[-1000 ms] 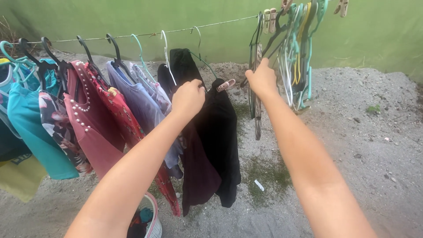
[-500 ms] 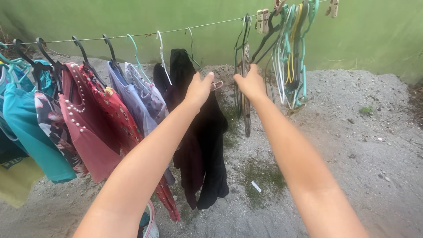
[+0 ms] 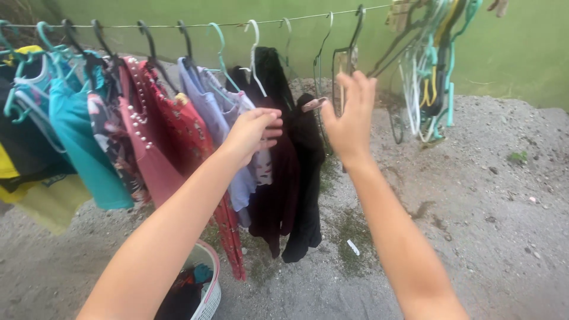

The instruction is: Hanging wet laundry on a clothesline using hangers and clothespins.

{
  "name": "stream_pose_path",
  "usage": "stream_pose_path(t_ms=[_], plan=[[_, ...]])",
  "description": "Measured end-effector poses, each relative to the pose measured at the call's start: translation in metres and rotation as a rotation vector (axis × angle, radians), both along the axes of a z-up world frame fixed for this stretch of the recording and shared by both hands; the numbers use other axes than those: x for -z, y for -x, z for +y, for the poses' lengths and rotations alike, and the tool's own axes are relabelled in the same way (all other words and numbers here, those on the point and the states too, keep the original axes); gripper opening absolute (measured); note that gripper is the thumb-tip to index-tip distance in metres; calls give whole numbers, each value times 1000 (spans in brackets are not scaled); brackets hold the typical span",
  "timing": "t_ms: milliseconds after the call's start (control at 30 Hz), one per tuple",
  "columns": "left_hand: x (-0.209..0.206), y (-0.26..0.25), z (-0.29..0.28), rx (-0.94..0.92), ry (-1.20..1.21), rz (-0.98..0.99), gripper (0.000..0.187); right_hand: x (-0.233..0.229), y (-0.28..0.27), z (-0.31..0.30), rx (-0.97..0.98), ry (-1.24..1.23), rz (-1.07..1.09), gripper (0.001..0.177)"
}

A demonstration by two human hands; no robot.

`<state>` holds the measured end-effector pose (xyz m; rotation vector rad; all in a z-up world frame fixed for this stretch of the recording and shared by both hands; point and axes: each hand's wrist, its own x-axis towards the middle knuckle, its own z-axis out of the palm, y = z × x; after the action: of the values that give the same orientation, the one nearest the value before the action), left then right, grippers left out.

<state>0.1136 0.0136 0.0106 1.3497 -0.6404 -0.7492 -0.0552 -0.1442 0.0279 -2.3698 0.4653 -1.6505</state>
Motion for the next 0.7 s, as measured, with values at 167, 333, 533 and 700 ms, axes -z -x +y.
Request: stream_pose_path(t_ms=[167, 333, 533, 700], plan=[[24, -13, 100, 39, -47, 40, 32, 13, -7, 103, -321, 55, 26, 28], [52, -29, 229, -8, -241, 80, 36, 53, -44, 182, -747, -374, 442, 23], [118, -77, 403, -100, -312, 261, 42, 161, -128, 262, -836, -613, 1216, 48], [158, -103, 530, -246, -400, 335, 46, 264, -192, 325, -941, -467, 1276, 54]])
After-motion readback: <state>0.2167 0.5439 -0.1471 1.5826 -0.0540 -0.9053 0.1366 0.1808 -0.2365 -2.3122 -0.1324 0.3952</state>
